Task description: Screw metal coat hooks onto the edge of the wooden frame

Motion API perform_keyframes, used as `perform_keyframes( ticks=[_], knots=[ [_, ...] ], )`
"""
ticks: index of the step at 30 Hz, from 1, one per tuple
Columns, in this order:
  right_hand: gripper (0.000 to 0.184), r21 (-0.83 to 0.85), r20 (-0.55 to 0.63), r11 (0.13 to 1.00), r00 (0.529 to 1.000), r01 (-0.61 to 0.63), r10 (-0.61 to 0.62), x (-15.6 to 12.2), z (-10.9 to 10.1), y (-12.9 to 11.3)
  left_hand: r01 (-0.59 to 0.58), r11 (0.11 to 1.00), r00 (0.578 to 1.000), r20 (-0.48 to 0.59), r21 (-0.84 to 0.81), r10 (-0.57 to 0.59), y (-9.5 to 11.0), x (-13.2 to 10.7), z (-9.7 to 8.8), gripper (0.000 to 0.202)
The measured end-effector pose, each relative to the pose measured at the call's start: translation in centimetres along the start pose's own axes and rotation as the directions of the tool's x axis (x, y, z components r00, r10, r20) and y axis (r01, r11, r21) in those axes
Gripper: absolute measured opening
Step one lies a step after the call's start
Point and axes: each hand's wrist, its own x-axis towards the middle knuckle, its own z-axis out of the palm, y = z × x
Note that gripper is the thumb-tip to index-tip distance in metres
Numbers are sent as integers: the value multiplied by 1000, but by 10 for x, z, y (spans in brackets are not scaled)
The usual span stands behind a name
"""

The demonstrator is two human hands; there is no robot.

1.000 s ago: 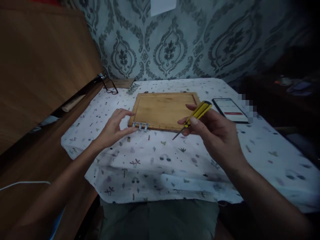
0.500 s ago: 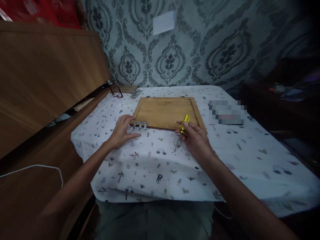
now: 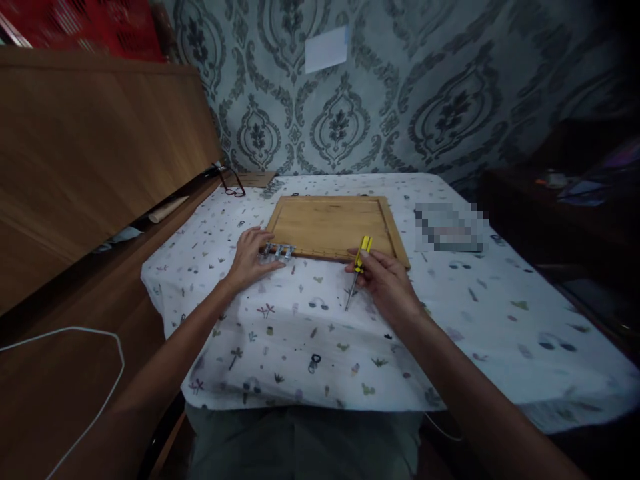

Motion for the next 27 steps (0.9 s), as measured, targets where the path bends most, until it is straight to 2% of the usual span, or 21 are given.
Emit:
perform_keyframes(
  ticks=[3,10,19,27],
  knots=[
    [50,0,-4,1000,1000,-10,10,-2,0,-1,-11,1000,1000,4,-3,11,-1,1,2,56],
    [48,-1,-31,999,999,-35,35,-3,-2,-1,-76,997,993,93,-34,79,-1,10,9,78],
    [48,-50,-76,997,996,-57,53,-7,-3,-5,-108,993,982,152,-57,115,5,19,14,71],
    [40,-108,-131,981,980,-162,148,-13,2,-18,-68,990,980,180,-125,90,8,16,14,67]
  ],
)
